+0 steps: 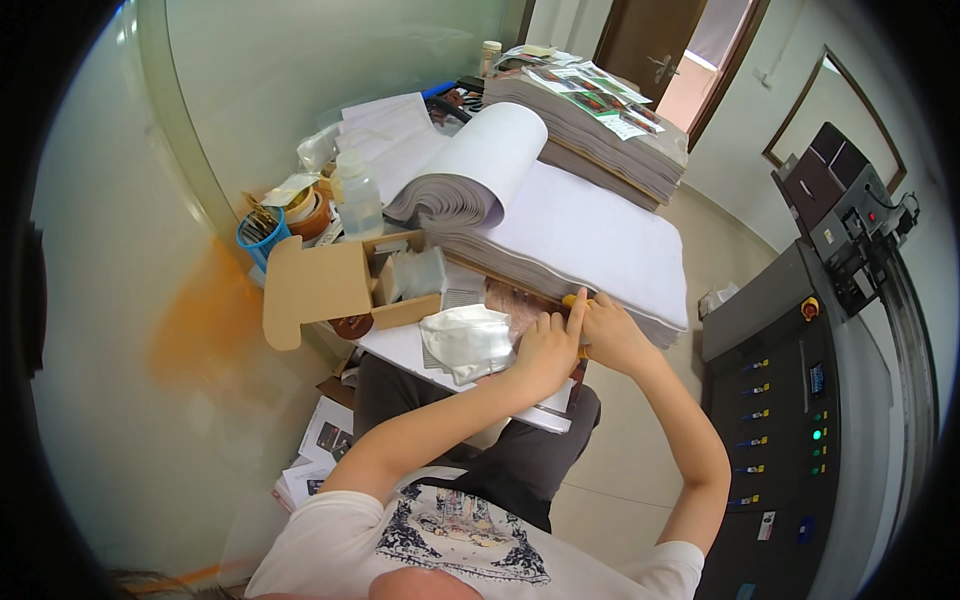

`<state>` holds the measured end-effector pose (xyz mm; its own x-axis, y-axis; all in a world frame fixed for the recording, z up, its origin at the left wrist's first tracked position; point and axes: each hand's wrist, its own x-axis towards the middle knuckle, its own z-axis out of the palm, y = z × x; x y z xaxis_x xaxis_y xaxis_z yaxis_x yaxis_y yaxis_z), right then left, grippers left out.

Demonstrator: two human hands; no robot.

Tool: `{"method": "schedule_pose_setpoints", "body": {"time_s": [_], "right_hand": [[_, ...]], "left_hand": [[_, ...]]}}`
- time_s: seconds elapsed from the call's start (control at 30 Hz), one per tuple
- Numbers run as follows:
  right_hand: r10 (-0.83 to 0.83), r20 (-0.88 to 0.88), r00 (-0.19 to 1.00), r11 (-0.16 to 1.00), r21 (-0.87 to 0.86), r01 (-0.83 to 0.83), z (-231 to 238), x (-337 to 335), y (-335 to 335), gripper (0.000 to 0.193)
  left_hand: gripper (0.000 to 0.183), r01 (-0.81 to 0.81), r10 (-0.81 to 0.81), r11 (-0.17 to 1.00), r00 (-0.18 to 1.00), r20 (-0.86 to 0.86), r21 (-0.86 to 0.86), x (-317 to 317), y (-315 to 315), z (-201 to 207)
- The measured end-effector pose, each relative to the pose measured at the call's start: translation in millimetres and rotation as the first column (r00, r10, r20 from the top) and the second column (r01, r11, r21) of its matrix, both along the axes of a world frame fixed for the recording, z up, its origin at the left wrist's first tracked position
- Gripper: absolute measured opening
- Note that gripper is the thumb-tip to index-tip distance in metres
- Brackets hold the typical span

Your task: The person places small metal pieces into plastic sleeves by hand.

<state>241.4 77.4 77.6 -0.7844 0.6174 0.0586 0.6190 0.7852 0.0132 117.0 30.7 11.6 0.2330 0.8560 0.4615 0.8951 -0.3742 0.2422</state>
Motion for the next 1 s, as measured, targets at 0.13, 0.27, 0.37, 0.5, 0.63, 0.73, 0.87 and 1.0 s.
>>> {"method": "schedule_pose_setpoints", "body": {"time_s": [0.13,0.27,0.37,0.5,0.63,0.73,0.87,1.0], "right_hand": [[-0.167,0.046,0.985,0.945,-0.277,0.174,-7.6,8.1,7.2,0.046],[-0.184,0.074,0.98,0.941,-0.275,0.197,-11.8,12.2,7.8,0.043],[-0.233,0.102,0.967,0.933,-0.257,0.252,-3.3,2.0,2.5,0.042],[-0.233,0.095,0.968,0.927,-0.28,0.251,-3.6,0.7,2.5,0.041],[-0.199,0.13,0.971,0.971,-0.107,0.213,-10.5,0.0,-7.2,0.043],[-0.263,0.151,0.953,0.948,-0.141,0.284,-18.6,5.3,-8.3,0.044],[-0.417,0.098,0.903,0.834,-0.355,0.423,-2.4,-3.1,-17.5,0.046],[-0.432,-0.022,0.902,0.797,-0.478,0.37,2.8,-3.6,-18.1,0.054]], "left_hand": [[0.095,0.073,-0.071,0.995,0.997,0.036,-0.065,-14.3,-1.2,3.3],[0.093,0.108,-0.105,0.994,0.986,0.129,-0.017,-30.4,-8.0,0.9],[0.088,0.105,-0.108,0.994,0.983,0.15,0.03,-42.6,-12.7,0.4],[0.083,0.126,-0.13,0.992,0.978,0.162,0.03,-49.8,-13.1,4.4],[0.075,0.217,-0.207,0.975,0.965,0.159,-0.049,-43.9,-7.0,0.3],[0.066,0.219,-0.211,0.974,0.97,0.117,-0.061,-37.1,-0.1,3.3],[0.051,0.247,-0.233,0.963,0.964,0.127,-0.111,-38.1,7.2,4.9],[0.056,0.277,-0.253,0.948,0.955,0.158,-0.159,-44.4,4.6,5.7]]}}
